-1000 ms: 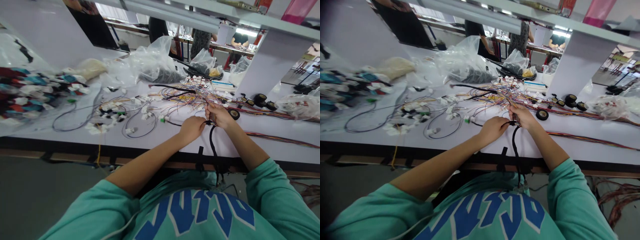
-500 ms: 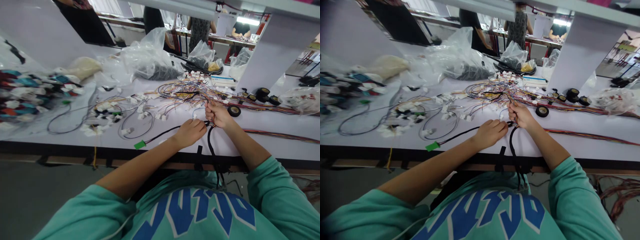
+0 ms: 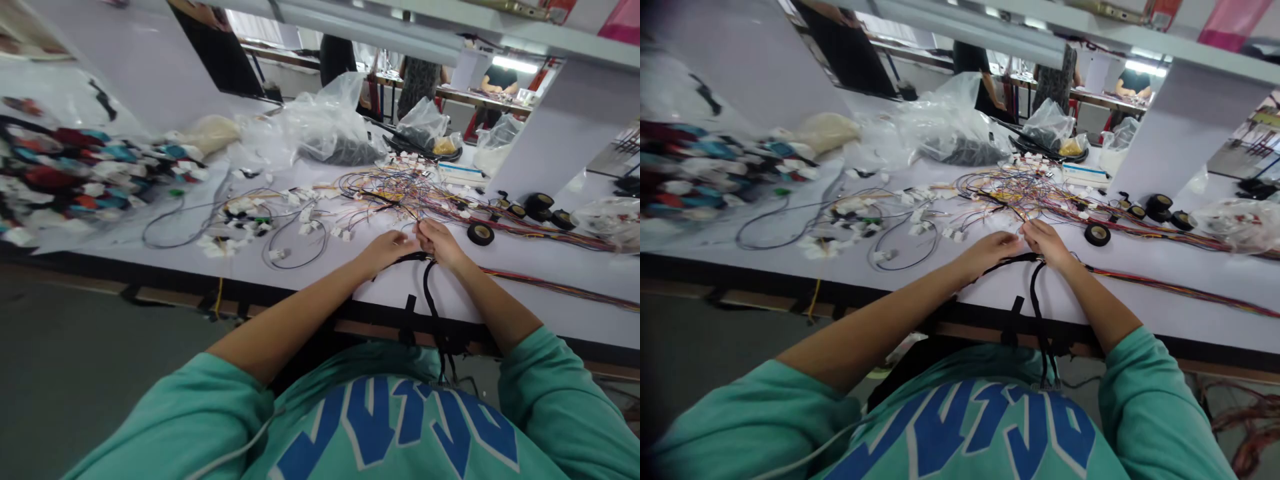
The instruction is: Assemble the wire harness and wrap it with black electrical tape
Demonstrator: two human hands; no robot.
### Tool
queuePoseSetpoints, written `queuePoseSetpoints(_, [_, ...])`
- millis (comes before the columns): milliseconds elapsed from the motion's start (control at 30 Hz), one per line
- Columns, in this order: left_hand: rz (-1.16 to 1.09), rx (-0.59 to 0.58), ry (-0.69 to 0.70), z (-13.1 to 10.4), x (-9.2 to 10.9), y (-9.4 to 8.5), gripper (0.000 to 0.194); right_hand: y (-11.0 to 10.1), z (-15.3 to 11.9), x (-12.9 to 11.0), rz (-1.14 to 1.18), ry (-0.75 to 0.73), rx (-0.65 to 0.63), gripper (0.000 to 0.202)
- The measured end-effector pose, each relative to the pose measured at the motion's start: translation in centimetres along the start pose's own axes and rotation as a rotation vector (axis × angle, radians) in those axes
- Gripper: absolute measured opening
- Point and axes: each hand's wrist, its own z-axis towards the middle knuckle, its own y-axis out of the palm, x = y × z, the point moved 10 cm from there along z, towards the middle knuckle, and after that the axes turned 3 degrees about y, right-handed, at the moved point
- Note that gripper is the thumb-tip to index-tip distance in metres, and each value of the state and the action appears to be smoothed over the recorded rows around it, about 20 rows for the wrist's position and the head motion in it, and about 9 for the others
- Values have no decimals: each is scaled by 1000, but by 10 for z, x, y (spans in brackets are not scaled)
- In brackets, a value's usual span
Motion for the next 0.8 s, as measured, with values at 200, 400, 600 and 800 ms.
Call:
queuePoseSetpoints(200, [-905,144,-194,24,-7,-22,14,8,-2,-2,-374,-89,-42,44])
queuePoseSetpoints(400, [-867,266,-33,12,0,-47,12,-9,5,0,-682,-123,47,29])
queuePoseSetpoints(600, [-795,396,-46,1,-16,-60,11,-20,6,4,-921,-125,48,31])
queuePoseSetpoints(800, [-547,466,47,-2,-16,-78,10,25,15,-15,-993,-325,12,53])
